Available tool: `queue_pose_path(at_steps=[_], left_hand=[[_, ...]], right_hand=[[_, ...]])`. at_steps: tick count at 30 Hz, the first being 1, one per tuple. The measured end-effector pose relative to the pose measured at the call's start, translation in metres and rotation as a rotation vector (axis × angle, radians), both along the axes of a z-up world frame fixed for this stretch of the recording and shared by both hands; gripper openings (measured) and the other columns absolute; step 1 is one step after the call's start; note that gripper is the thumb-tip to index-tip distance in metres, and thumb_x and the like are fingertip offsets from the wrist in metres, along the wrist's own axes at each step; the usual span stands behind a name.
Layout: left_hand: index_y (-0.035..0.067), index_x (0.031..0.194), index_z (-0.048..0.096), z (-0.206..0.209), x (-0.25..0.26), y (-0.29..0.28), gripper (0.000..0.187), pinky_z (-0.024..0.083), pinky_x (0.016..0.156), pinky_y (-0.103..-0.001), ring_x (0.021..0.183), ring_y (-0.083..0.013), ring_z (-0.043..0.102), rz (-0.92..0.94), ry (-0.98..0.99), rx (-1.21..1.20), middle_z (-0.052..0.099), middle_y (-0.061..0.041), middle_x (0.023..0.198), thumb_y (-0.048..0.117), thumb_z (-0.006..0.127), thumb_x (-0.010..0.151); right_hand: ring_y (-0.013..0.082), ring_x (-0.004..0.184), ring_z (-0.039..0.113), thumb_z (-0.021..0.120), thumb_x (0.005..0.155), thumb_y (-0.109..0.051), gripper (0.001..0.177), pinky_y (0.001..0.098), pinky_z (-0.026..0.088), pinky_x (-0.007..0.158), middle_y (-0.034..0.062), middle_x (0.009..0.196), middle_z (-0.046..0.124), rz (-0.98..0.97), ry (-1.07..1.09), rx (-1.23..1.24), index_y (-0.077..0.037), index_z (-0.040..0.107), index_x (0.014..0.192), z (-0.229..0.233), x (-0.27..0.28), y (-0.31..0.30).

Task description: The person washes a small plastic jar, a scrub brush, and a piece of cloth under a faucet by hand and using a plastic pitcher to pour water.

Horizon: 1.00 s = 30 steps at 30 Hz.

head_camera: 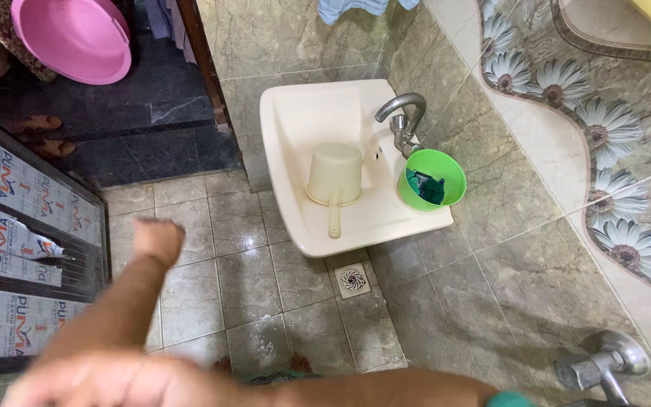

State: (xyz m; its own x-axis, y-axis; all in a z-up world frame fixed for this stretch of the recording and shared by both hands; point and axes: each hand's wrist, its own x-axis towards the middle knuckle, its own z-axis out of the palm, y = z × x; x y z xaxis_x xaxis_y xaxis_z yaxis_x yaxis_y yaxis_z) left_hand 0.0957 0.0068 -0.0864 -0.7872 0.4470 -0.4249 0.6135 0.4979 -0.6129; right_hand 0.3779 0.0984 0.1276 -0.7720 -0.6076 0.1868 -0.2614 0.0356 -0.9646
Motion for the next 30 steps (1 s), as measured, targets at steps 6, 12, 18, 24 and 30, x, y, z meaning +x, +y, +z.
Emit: queue_pose_path(at_steps=[6, 12, 18, 24, 30], left_hand=[[0.009, 0.123, 0.071, -0.106, 0.032, -0.002, 0.031, 0.049, 0.099, -0.059, 0.117, -0.0337, 0.067, -0.204, -0.162, 0.004, 0.069, -0.014, 0.129, 0.025, 0.061, 0.098], [0.014, 0.121, 0.071, -0.059, 0.02, 0.015, 0.027, 0.052, 0.098, -0.055, 0.116, -0.0315, 0.068, -0.201, -0.053, 0.087, 0.071, -0.011, 0.126, 0.022, 0.06, 0.097], [0.02, 0.122, 0.069, 0.005, 0.063, 0.021, 0.029, 0.055, 0.096, -0.045, 0.114, -0.0273, 0.069, 0.093, -0.319, 0.384, 0.07, -0.006, 0.126, 0.026, 0.066, 0.093], [0.016, 0.121, 0.067, 0.017, 0.117, -0.016, 0.033, 0.056, 0.091, -0.045, 0.109, -0.03, 0.07, 0.128, -0.483, 0.492, 0.07, -0.01, 0.119, 0.034, 0.068, 0.093], [0.016, 0.124, 0.065, 0.011, 0.115, -0.066, 0.045, 0.059, 0.089, -0.043, 0.106, -0.0288, 0.071, 0.283, -0.478, 0.589, 0.069, -0.012, 0.117, 0.035, 0.075, 0.084]], right_hand=[[0.0208, 0.109, 0.07, 0.058, 0.107, -0.027, 0.032, 0.0334, 0.055, 0.099, 0.0102, 0.115, 0.072, -0.008, -0.058, 0.023, -0.006, 0.063, 0.13, 0.007, 0.003, 0.024], [0.0193, 0.108, 0.071, 0.059, 0.107, -0.024, 0.03, 0.0327, 0.056, 0.099, 0.0098, 0.115, 0.074, -0.032, -0.118, 0.018, -0.006, 0.066, 0.13, -0.001, 0.01, 0.041], [0.0178, 0.108, 0.072, 0.06, 0.106, -0.022, 0.029, 0.032, 0.056, 0.099, 0.0093, 0.115, 0.075, -0.028, -0.127, 0.033, -0.006, 0.069, 0.129, -0.006, -0.001, 0.032], [0.0163, 0.107, 0.072, 0.061, 0.106, -0.019, 0.028, 0.0313, 0.056, 0.1, 0.0088, 0.115, 0.077, -0.02, -0.181, 0.039, -0.006, 0.072, 0.128, -0.013, -0.017, 0.018], [0.0133, 0.105, 0.073, 0.061, 0.103, -0.023, 0.026, 0.0294, 0.059, 0.096, 0.0044, 0.114, 0.076, -0.269, -0.271, 0.048, -0.007, 0.071, 0.122, -0.084, -0.057, 0.008]])
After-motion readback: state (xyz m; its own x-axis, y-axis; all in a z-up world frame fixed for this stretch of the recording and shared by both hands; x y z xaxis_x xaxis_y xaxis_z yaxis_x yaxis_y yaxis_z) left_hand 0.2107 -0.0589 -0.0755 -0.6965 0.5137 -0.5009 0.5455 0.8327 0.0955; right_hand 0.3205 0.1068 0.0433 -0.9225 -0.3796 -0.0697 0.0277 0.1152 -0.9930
